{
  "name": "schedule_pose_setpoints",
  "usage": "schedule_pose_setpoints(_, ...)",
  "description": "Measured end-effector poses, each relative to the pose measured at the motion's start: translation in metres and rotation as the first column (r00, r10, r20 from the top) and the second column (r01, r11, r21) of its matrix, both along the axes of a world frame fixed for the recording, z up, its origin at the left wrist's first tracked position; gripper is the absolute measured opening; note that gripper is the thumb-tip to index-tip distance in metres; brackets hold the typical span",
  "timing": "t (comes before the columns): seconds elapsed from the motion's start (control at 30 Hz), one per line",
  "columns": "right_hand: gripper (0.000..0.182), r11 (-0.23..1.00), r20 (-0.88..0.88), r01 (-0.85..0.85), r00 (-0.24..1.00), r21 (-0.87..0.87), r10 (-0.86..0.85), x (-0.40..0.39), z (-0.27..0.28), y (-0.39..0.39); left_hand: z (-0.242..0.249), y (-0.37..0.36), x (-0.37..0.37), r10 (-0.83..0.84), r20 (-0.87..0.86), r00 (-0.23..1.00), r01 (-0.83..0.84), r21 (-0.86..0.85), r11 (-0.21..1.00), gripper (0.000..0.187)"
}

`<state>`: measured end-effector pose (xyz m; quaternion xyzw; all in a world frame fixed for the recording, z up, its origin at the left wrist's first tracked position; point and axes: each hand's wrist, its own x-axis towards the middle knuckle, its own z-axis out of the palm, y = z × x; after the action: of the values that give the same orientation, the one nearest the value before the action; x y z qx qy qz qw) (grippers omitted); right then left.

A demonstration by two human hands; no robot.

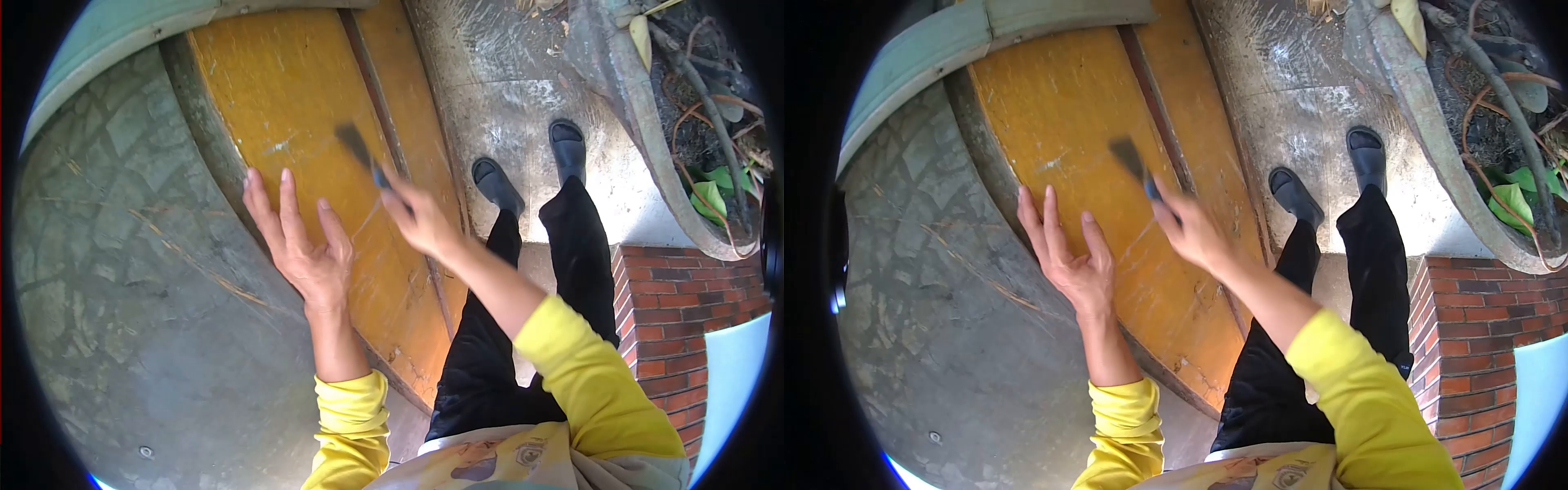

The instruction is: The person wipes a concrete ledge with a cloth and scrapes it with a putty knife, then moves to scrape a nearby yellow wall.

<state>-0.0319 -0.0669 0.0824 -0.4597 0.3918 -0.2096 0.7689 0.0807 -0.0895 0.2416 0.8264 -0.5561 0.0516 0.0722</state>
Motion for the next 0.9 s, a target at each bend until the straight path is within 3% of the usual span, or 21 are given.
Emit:
schedule_pose_setpoints(0.03, 0.050, 0.999, 0.064, 0.036, 0.997, -0.027, -0.034, -0.023, 0.008, 0.033, -0.002, 0.001, 0.001, 0.007, -0.006, 1.000, -0.007, -0.014, 1.000, 0.052)
schedule_pose_setpoints(0.1, 0.052, 0.966, -0.047, -0.231, 0.973, -0.113, 0.227, -0.081, 0.036, 0.069, -0.005, 0.004, 0.003, 0.026, -0.012, 1.000, -0.027, -0.037, 0.999, 0.052)
schedule_pose_setpoints(0.17, 0.052, 0.981, 0.006, -0.187, 0.982, -0.053, 0.188, -0.101, 0.043, 0.112, -0.003, 0.007, 0.002, 0.038, -0.004, 0.999, -0.038, -0.035, 0.999, 0.053)
schedule_pose_setpoints(0.27, 0.052, 0.984, -0.065, -0.068, 0.996, -0.165, 0.058, -0.045, 0.032, 0.037, -0.005, 0.007, 0.001, 0.028, -0.024, 0.999, -0.029, -0.049, 0.998, 0.055)
schedule_pose_setpoints(0.3, 0.051, 0.998, -0.026, -0.048, 0.999, -0.043, 0.047, -0.015, 0.024, -0.001, -0.004, 0.007, 0.003, 0.020, -0.028, 0.999, -0.022, -0.055, 0.998, 0.055)
schedule_pose_setpoints(0.33, 0.047, 0.988, -0.007, 0.067, 0.998, -0.142, -0.069, 0.014, 0.014, -0.040, -0.004, 0.006, 0.004, 0.009, -0.027, 1.000, -0.011, -0.059, 0.998, 0.055)
schedule_pose_setpoints(0.37, 0.043, 0.985, 0.039, 0.134, 0.991, -0.108, -0.130, 0.045, -0.003, -0.067, -0.005, 0.005, 0.003, 0.000, -0.027, 1.000, -0.001, -0.062, 0.998, 0.055)
schedule_pose_setpoints(0.43, 0.042, 0.989, -0.033, 0.083, 0.996, -0.120, -0.087, 0.072, -0.010, -0.117, -0.002, 0.007, 0.001, -0.003, -0.034, 0.999, 0.002, -0.051, 0.999, 0.055)
schedule_pose_setpoints(0.57, 0.046, 0.981, 0.035, 0.105, 0.994, -0.166, -0.101, 0.029, -0.012, -0.052, -0.004, 0.006, 0.001, 0.002, -0.035, 0.999, -0.003, -0.051, 0.999, 0.050)
schedule_pose_setpoints(0.63, 0.055, 0.984, -0.041, -0.170, 0.985, -0.051, 0.168, -0.039, 0.018, 0.003, -0.002, 0.003, 0.003, -0.003, -0.029, 1.000, 0.001, -0.047, 0.999, 0.047)
schedule_pose_setpoints(0.67, 0.056, 0.981, -0.027, -0.115, 0.993, -0.157, 0.112, -0.066, 0.017, 0.046, -0.002, 0.003, 0.002, -0.002, -0.031, 1.000, 0.000, -0.046, 0.999, 0.046)
schedule_pose_setpoints(0.73, 0.055, 0.984, -0.099, -0.145, 0.986, -0.103, 0.135, -0.108, 0.017, 0.119, -0.002, 0.004, 0.001, 0.002, -0.036, 0.999, -0.003, -0.038, 0.999, 0.045)
schedule_pose_setpoints(0.83, 0.054, 0.988, -0.182, -0.132, 0.976, -0.075, 0.117, -0.079, 0.007, 0.083, -0.003, 0.004, 0.000, -0.002, -0.051, 0.999, 0.000, -0.036, 0.999, 0.044)
schedule_pose_setpoints(0.87, 0.048, 0.992, -0.205, -0.121, 0.971, 0.022, 0.123, -0.050, -0.002, 0.046, -0.003, 0.004, -0.001, 0.001, -0.055, 0.998, -0.003, -0.034, 0.999, 0.043)
schedule_pose_setpoints(0.9, 0.045, 0.986, -0.105, 0.134, 0.984, -0.098, -0.144, -0.009, -0.037, 0.034, -0.002, 0.004, 0.000, 0.001, -0.059, 0.998, -0.003, -0.032, 0.999, 0.043)
